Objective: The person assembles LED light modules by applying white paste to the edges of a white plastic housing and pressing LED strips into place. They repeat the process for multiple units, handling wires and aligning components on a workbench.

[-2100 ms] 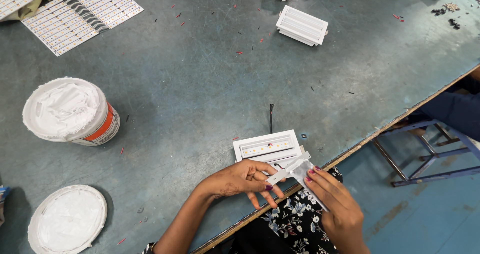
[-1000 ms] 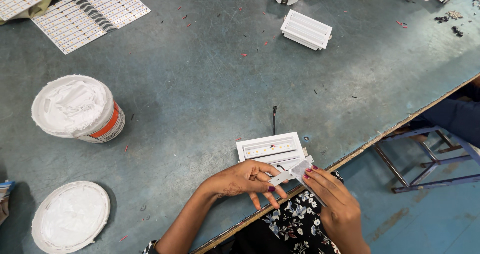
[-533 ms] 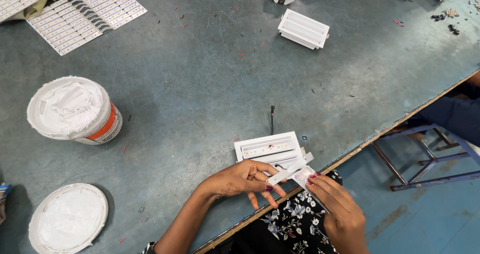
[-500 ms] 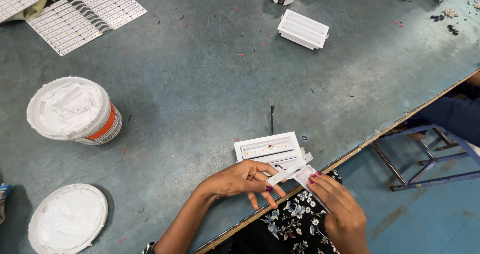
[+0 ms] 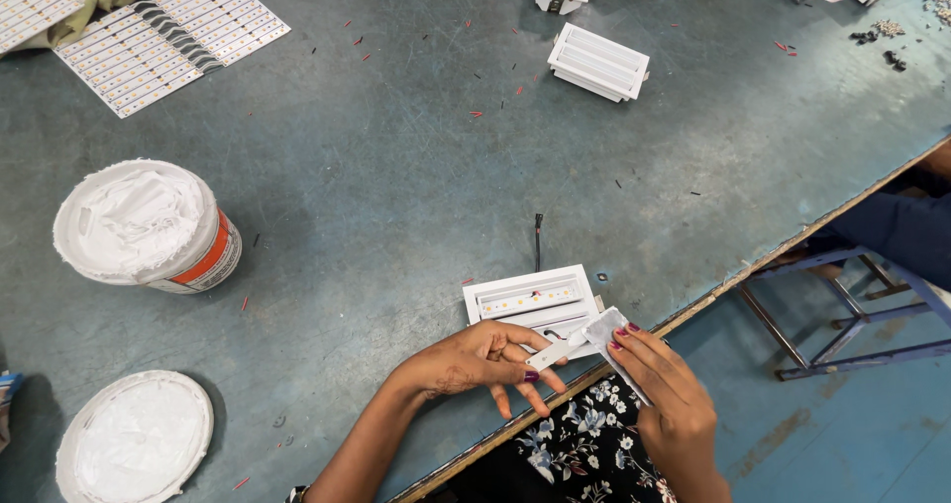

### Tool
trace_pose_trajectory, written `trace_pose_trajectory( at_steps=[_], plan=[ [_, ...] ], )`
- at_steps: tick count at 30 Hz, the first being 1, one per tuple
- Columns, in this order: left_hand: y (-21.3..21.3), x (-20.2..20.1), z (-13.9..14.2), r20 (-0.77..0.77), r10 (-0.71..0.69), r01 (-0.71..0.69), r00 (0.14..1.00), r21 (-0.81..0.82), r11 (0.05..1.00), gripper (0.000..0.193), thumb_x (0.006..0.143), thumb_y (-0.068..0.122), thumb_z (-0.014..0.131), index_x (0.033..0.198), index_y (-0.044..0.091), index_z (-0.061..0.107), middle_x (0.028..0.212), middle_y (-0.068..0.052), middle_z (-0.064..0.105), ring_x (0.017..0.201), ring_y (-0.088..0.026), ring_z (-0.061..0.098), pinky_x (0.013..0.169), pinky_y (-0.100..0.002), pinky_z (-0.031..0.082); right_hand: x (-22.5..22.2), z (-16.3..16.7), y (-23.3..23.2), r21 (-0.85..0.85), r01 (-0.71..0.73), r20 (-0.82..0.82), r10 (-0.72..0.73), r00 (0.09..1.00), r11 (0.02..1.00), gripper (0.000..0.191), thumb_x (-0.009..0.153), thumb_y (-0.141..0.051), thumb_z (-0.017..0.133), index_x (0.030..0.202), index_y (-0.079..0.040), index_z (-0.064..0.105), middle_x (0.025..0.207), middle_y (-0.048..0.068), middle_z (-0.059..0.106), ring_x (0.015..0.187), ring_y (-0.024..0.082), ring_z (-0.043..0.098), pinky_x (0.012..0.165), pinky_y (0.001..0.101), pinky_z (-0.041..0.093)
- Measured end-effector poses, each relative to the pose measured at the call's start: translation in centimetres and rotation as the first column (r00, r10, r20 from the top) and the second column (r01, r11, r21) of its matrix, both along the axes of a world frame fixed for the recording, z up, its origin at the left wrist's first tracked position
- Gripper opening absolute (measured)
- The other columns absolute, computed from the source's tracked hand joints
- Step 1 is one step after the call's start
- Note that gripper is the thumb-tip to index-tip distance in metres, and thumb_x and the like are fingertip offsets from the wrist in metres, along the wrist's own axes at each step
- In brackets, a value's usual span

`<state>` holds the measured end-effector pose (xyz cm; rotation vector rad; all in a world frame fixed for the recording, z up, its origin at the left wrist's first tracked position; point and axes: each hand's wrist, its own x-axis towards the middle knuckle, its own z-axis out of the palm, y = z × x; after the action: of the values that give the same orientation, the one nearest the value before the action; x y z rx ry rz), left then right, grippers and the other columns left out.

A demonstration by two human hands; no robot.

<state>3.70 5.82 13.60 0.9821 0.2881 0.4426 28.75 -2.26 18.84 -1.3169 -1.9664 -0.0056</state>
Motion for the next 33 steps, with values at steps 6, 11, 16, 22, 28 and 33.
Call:
trace_pose_trajectory(
  at_steps=[6, 11, 16, 22, 28, 33],
  plan=[
    [0.1, 0.1, 0.1, -0.057, 0.013, -0.012, 0.998, 0.013, 1.0, 0.043, 0.097, 0.003, 0.058, 0.138, -0.01, 0.055, 0.122, -0.026, 0.071, 0.099, -0.03, 0.076, 0.06, -0.026, 0.063, 0.0, -0.8, -0.8, 0.008, 0.046, -0.005, -0.046, 0.999, 0.999, 0.058, 0.061, 0.021, 0.047, 0.11, 0.001, 0.074, 0.116, 0.014, 0.073, 0.121, 0.031, 0.068, 0.107, 0.0417, 0.051],
    [0.1, 0.0, 0.4, -0.038, 0.007, -0.008, 0.999, -0.005, 1.0, 0.044, 0.097, 0.003, 0.058, 0.139, -0.01, 0.055, 0.123, -0.026, 0.071, 0.098, -0.031, 0.076, 0.059, -0.026, 0.062, 0.0, -0.9, -1.2, 0.002, 0.066, -0.012, -0.066, 0.998, 0.998, 0.06, 0.06, 0.021, 0.045, 0.109, 0.001, 0.074, 0.115, 0.014, 0.073, 0.122, 0.03, 0.068, 0.107, 0.0411, 0.052],
    [0.1, 0.0, 0.5, -0.026, 0.008, -0.008, 1.0, -0.01, 1.0, 0.047, 0.097, 0.003, 0.058, 0.142, -0.01, 0.052, 0.124, -0.027, 0.071, 0.1, -0.031, 0.076, 0.06, -0.026, 0.062, -0.1, -0.3, -1.9, -0.019, 0.11, -0.032, -0.11, 0.993, 0.994, 0.054, 0.068, 0.021, 0.049, 0.11, -0.001, 0.075, 0.116, 0.012, 0.075, 0.121, 0.029, 0.069, 0.105, 0.0393, 0.052],
    [0.0, 0.0, -0.1, 0.032, 0.006, -0.006, 0.999, -0.01, 1.0, 0.055, 0.096, 0.009, 0.059, 0.147, -0.01, 0.049, 0.13, -0.026, 0.069, 0.104, -0.033, 0.075, 0.067, -0.028, 0.063, -1.7, -1.2, -2.6, 0.015, 0.049, -0.076, -0.048, 0.996, 0.999, 0.039, 0.081, 0.017, 0.058, 0.113, 0.001, 0.074, 0.118, 0.014, 0.074, 0.121, 0.03, 0.07, 0.108, 0.0399, 0.052],
    [-0.1, 0.2, -0.7, 0.183, 0.008, -0.002, 0.983, -0.037, 0.999, 0.061, 0.1, 0.02, 0.062, 0.15, -0.012, 0.047, 0.14, -0.03, 0.06, 0.112, -0.039, 0.072, 0.074, -0.034, 0.065, -3.5, -3.2, -3.4, -0.001, 0.018, -0.16, -0.018, 0.987, 1.0, 0.034, 0.081, 0.014, 0.065, 0.113, 0.003, 0.072, 0.12, 0.018, 0.073, 0.122, 0.033, 0.068, 0.106, 0.0401, 0.053],
    [-0.2, 0.5, -1.1, 0.133, 0.003, 0.006, 0.991, -0.072, 0.997, 0.063, 0.103, 0.03, 0.06, 0.151, -0.01, 0.046, 0.145, -0.03, 0.056, 0.115, -0.04, 0.069, 0.075, -0.035, 0.065, -3.7, -4.4, -3.6, 0.024, 0.045, -0.174, -0.04, 0.984, 0.999, 0.035, 0.082, 0.015, 0.064, 0.114, 0.004, 0.072, 0.121, 0.018, 0.072, 0.124, 0.034, 0.068, 0.107, 0.0407, 0.053]
  ],
)
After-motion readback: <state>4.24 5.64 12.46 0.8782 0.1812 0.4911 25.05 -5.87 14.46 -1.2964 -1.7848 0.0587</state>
